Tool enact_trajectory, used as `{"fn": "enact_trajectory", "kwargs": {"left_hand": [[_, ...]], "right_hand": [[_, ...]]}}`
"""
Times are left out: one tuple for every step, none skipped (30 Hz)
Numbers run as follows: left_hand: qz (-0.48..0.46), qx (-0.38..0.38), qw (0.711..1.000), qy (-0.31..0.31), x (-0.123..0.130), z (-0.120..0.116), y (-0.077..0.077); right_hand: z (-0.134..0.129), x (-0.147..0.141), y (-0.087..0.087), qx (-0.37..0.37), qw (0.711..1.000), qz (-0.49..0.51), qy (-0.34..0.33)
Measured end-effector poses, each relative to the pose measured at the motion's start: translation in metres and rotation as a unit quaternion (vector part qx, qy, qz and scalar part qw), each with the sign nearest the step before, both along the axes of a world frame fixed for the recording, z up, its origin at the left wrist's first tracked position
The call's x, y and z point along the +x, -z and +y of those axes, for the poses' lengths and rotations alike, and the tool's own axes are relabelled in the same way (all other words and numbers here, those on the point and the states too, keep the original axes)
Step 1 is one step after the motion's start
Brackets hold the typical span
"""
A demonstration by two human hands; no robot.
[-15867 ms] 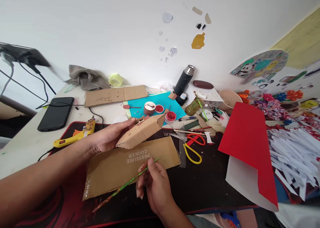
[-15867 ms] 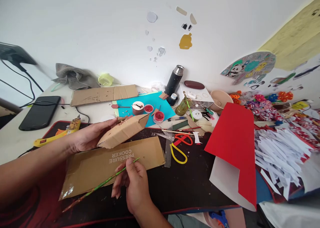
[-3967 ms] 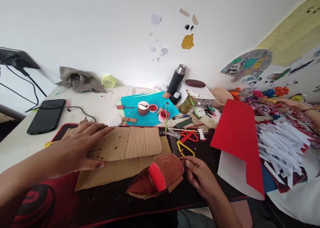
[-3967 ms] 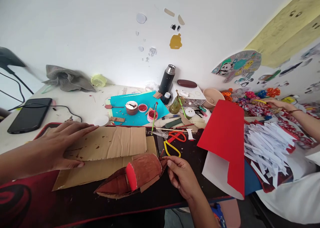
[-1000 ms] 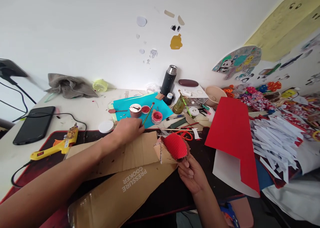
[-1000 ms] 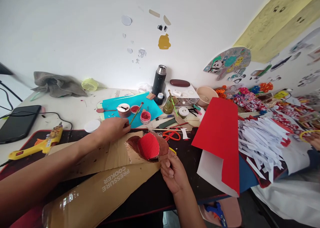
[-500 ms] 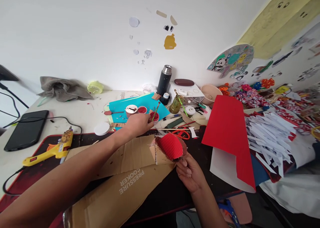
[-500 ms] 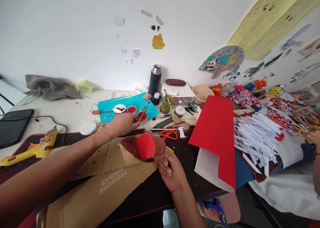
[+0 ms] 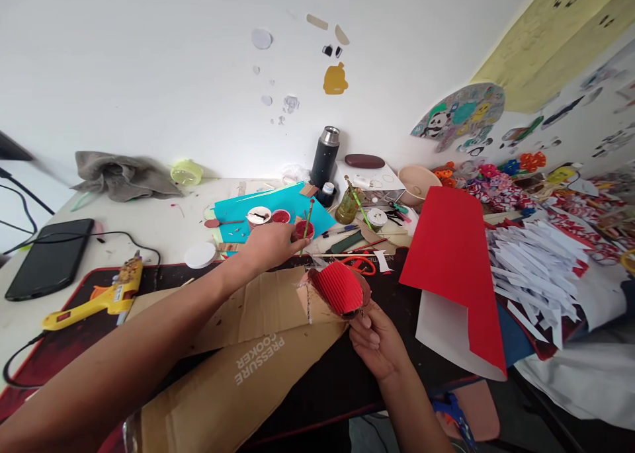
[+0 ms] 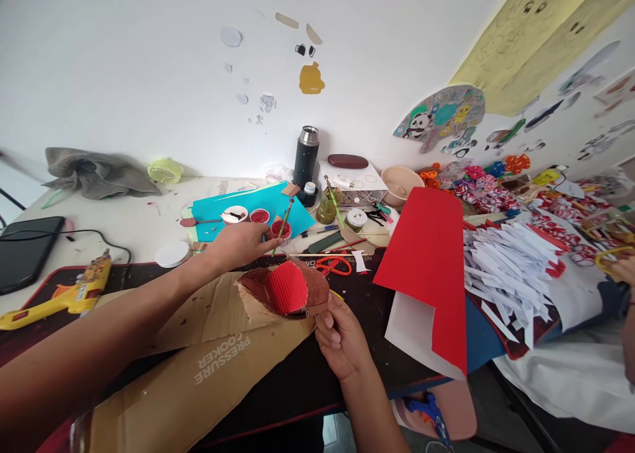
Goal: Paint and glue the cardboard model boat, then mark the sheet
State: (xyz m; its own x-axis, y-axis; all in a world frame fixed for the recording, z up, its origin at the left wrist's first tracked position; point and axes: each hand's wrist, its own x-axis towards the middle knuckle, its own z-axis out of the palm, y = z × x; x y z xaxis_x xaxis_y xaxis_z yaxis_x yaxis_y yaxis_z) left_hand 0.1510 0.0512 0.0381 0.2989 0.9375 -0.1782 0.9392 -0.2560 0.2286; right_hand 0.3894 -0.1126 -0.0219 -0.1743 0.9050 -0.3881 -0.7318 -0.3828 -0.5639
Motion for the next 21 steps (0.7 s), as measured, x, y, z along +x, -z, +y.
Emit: {"fn": "enact_trajectory", "kwargs": {"left_hand": [[-0.004,0.002,1.000,-0.004,-0.003,-0.001,-0.001],[-0.009,0.004,1.000,-0.009,-0.008,-0.003,-0.003],[-0.013,0.005,1.000,-0.012,-0.013,-0.006,-0.006],[-0.016,0.004,1.000,-0.014,-0.018,-0.012,-0.009],[-0.020,0.002,1.000,-0.013,-0.024,-0.020,-0.011],[-0.027,-0.003,1.000,-0.006,-0.029,-0.031,-0.014],[-0.034,-0.009,0.999,0.002,-0.034,-0.046,-0.016],[-0.049,-0.015,0.998,0.019,-0.038,-0.063,-0.017],[-0.088,-0.024,0.994,0.057,-0.040,-0.083,-0.016],[-0.124,-0.045,0.986,0.101,-0.041,-0.103,-0.015],[-0.157,-0.060,0.973,0.155,-0.041,-0.124,-0.012],[-0.183,-0.058,0.958,0.215,-0.039,-0.143,-0.008],[-0.192,-0.051,0.942,0.271,-0.038,-0.160,-0.003],[-0.179,-0.043,0.938,0.293,-0.036,-0.173,0.003],[-0.172,-0.034,0.938,0.300,-0.034,-0.184,0.008],[-0.163,-0.037,0.936,0.311,-0.033,-0.191,0.014],[-0.152,-0.046,0.935,0.317,-0.033,-0.195,0.020],[-0.143,-0.057,0.933,0.325,-0.033,-0.198,0.026],[-0.131,-0.070,0.931,0.333,-0.034,-0.199,0.031],[-0.120,-0.079,0.929,0.340,-0.035,-0.200,0.037],[-0.112,-0.083,0.928,0.345,-0.035,-0.202,0.042]], "right_hand": [[0.000,0.000,0.000,0.001,1.000,0.001,0.000],[0.000,0.001,-0.001,0.003,1.000,0.003,0.000],[0.001,0.001,-0.002,0.006,1.000,0.003,0.000],[0.001,0.002,-0.003,0.009,1.000,0.004,0.000],[0.002,0.003,-0.003,0.012,1.000,0.004,0.000],[0.002,0.004,-0.004,0.014,1.000,0.005,0.002],[0.003,0.005,-0.005,0.017,1.000,0.006,0.004],[0.004,0.005,-0.006,0.018,1.000,0.007,0.007],[0.005,0.006,-0.007,0.018,1.000,0.007,0.010],[0.006,0.007,-0.008,0.017,1.000,0.006,0.012],[0.007,0.007,-0.008,0.017,1.000,0.005,0.011],[0.008,0.007,-0.009,0.018,1.000,0.004,0.009],[0.009,0.007,-0.010,0.020,1.000,0.002,0.007],[0.009,0.007,-0.011,0.022,1.000,0.000,0.005],[0.010,0.007,-0.012,0.025,1.000,-0.002,0.004],[0.010,0.007,-0.012,0.027,1.000,-0.005,0.002],[0.010,0.007,-0.012,0.028,1.000,-0.008,0.000],[0.010,0.007,-0.013,0.028,1.000,-0.011,-0.002],[0.010,0.007,-0.013,0.028,1.000,-0.013,-0.004],[0.010,0.008,-0.013,0.028,0.999,-0.015,-0.005],[0.009,0.008,-0.013,0.028,0.999,-0.016,-0.004]]}}
